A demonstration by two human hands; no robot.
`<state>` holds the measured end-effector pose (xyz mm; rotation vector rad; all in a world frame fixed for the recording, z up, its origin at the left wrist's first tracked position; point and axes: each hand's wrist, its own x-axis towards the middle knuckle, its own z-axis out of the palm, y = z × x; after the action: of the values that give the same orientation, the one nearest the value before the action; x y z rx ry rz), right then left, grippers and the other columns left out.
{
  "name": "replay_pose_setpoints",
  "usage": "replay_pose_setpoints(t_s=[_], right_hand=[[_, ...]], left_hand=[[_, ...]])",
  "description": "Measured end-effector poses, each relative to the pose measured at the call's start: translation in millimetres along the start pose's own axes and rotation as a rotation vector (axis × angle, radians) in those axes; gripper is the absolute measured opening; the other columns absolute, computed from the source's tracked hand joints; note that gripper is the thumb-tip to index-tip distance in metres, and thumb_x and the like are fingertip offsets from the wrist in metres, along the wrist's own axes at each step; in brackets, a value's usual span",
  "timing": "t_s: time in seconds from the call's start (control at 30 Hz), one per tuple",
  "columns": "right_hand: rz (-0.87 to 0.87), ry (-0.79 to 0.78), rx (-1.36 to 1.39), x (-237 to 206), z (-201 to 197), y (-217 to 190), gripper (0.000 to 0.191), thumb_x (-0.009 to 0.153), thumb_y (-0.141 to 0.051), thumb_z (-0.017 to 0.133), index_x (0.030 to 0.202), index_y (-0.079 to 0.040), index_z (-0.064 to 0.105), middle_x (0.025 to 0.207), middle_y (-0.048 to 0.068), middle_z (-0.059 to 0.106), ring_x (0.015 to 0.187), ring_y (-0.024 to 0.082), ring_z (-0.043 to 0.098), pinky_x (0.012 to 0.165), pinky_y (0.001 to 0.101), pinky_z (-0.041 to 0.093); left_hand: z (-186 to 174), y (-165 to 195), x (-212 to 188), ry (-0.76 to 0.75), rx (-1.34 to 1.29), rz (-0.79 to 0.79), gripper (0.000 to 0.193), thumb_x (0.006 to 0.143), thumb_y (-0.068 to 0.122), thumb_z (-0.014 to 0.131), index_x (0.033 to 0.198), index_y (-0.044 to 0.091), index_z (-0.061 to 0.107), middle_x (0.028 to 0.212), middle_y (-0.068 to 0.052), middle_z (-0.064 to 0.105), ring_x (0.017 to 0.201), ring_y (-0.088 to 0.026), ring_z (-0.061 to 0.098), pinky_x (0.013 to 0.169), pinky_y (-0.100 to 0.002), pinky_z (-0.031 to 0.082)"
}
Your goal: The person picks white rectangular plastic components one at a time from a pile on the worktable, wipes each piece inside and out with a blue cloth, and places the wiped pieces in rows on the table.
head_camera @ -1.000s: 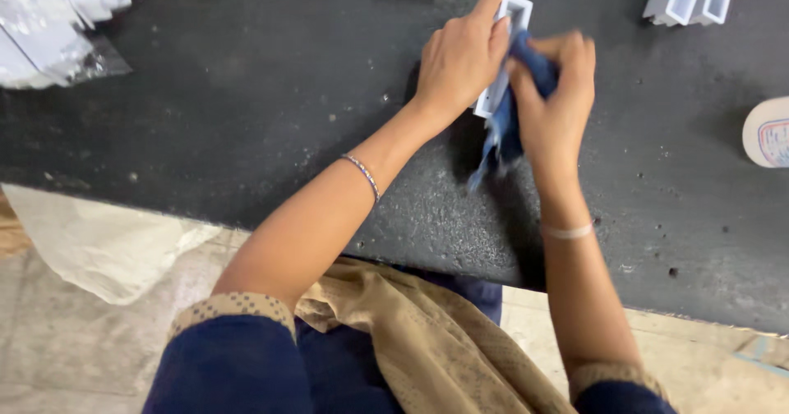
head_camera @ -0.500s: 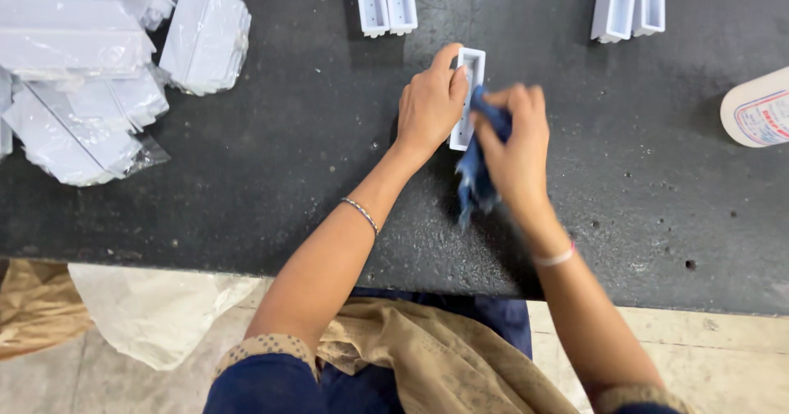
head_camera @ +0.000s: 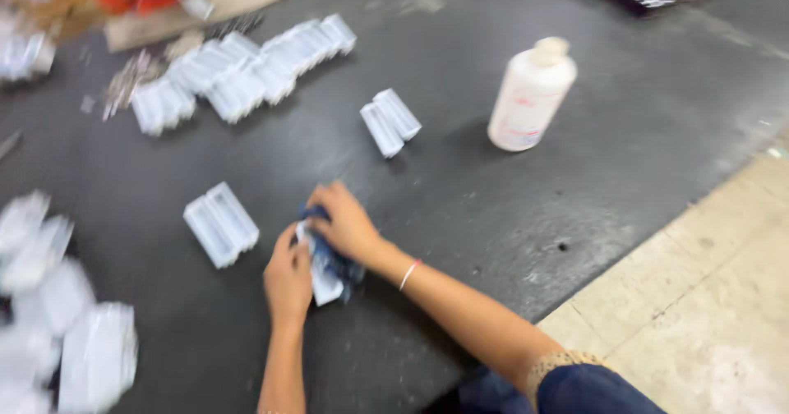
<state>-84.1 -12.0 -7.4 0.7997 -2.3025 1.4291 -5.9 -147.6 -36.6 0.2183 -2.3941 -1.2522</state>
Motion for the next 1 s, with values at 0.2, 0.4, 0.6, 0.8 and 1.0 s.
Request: replay_pose_setpoints(t_s=[0.2, 0.4, 0.6, 0.8, 1.0], right_hand=[[0.130, -0.095, 0.076, -22, -20, -9, 0.025, 0.085, -0.016, 0.074, 0.106, -0.010, 0.062, 0.107, 0.013, 0.057, 0.101, 0.036, 0.061, 0.085, 0.0430, 0.050], [0.148, -0.159, 0.125, -32, -28, -14, 0.023, 0.085, -0.018, 0.075, 0.104, -0.011, 0.063, 0.106, 0.013, 0.059, 0.101, 0.035, 0.062, 0.087, 0.0433, 0.051], [0.202, -0.202, 0.112, -31, -33, -22, 0.021, 0.086, -0.015, 0.071, 0.105, -0.009, 0.063, 0.107, 0.012, 0.059, 0.102, 0.035, 0.063, 0.087, 0.0430, 0.052], [0.155, -0.255, 0.035, -17, -25, -23, 0.023, 0.080, -0.011, 0.072, 0.102, -0.008, 0.063, 0.107, 0.012, 0.060, 0.099, 0.037, 0.065, 0.083, 0.0445, 0.053], [0.074, -0.254, -0.015, -11, -20, -28, 0.024, 0.080, -0.007, 0.071, 0.101, -0.007, 0.061, 0.107, 0.014, 0.060, 0.097, 0.040, 0.065, 0.080, 0.0470, 0.054]], left_hand=[[-23, 15, 5, -0.165, 0.310, -0.134, 0.036, 0.096, 0.026, 0.060, 0.130, 0.022, 0.069, 0.095, -0.015, 0.075, 0.088, -0.035, 0.072, 0.081, -0.045, 0.055], [-29, 39, -12, -0.049, 0.533, 0.007, 0.021, 0.093, 0.025, 0.062, 0.108, 0.025, 0.076, 0.096, -0.007, 0.066, 0.095, -0.034, 0.066, 0.078, -0.048, 0.052], [-23, 58, -16, -0.005, 0.498, -0.065, 0.016, 0.095, 0.021, 0.061, 0.103, 0.019, 0.074, 0.097, -0.007, 0.066, 0.095, -0.034, 0.064, 0.076, -0.049, 0.051], [-26, 50, -12, -0.003, 0.467, 0.125, 0.013, 0.096, 0.017, 0.060, 0.102, 0.012, 0.071, 0.097, -0.007, 0.065, 0.093, -0.033, 0.064, 0.077, -0.048, 0.051], [-24, 55, -16, -0.001, 0.571, 0.069, 0.012, 0.096, 0.019, 0.060, 0.101, 0.014, 0.070, 0.096, -0.005, 0.066, 0.093, -0.031, 0.065, 0.073, -0.047, 0.052]])
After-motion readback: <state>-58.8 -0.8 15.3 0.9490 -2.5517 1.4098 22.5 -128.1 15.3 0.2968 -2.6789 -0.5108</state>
